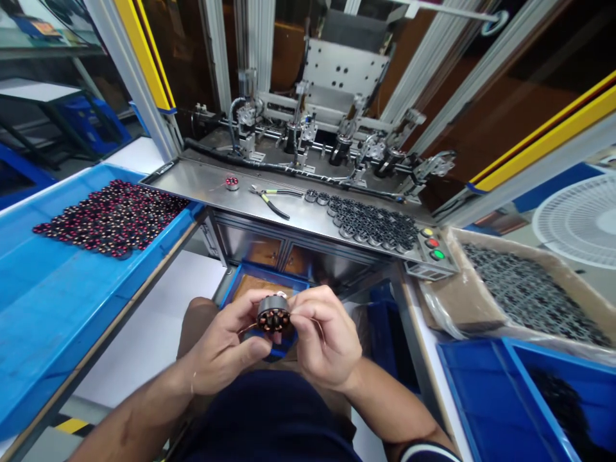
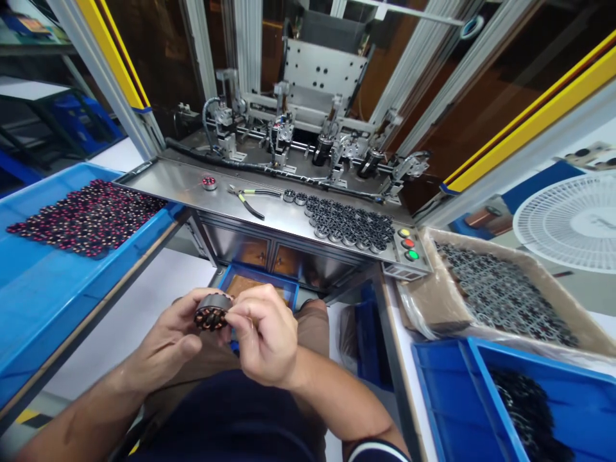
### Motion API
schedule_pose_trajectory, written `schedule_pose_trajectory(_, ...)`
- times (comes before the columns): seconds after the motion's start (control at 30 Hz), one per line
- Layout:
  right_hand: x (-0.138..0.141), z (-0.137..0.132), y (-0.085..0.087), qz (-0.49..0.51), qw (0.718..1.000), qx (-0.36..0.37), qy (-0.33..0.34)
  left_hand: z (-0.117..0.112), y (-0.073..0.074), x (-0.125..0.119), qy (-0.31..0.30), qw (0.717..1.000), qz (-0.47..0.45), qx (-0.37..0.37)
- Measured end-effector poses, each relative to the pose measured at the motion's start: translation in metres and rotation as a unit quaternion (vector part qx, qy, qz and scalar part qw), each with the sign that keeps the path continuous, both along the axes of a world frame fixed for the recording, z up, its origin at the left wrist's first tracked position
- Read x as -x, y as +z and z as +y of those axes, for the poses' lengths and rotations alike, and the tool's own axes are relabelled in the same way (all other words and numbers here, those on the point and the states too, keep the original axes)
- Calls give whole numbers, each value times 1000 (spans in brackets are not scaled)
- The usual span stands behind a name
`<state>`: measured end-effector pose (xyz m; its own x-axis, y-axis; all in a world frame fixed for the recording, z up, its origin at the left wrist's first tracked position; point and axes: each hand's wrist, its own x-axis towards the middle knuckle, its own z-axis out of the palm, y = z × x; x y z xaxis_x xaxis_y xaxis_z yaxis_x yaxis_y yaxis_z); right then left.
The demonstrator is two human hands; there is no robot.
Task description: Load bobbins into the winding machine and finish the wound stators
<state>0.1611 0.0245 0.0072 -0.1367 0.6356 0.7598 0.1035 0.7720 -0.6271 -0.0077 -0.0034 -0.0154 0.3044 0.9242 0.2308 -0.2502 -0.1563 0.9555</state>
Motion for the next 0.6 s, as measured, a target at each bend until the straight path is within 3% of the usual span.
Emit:
schedule_pose_trajectory(0.23,-6,0,6,-57,998,-4,-3,3,5,-5,-30,995,-80,43)
schedule_pose_trajectory(0.43,-5,-3,8,-38,999,25,-24,5,2,-2,-74,984,-154,45)
schedule_pose_trajectory(0.6,-4,-2,15,-15,997,79,-11,3,4,4,6,992,-125,-17)
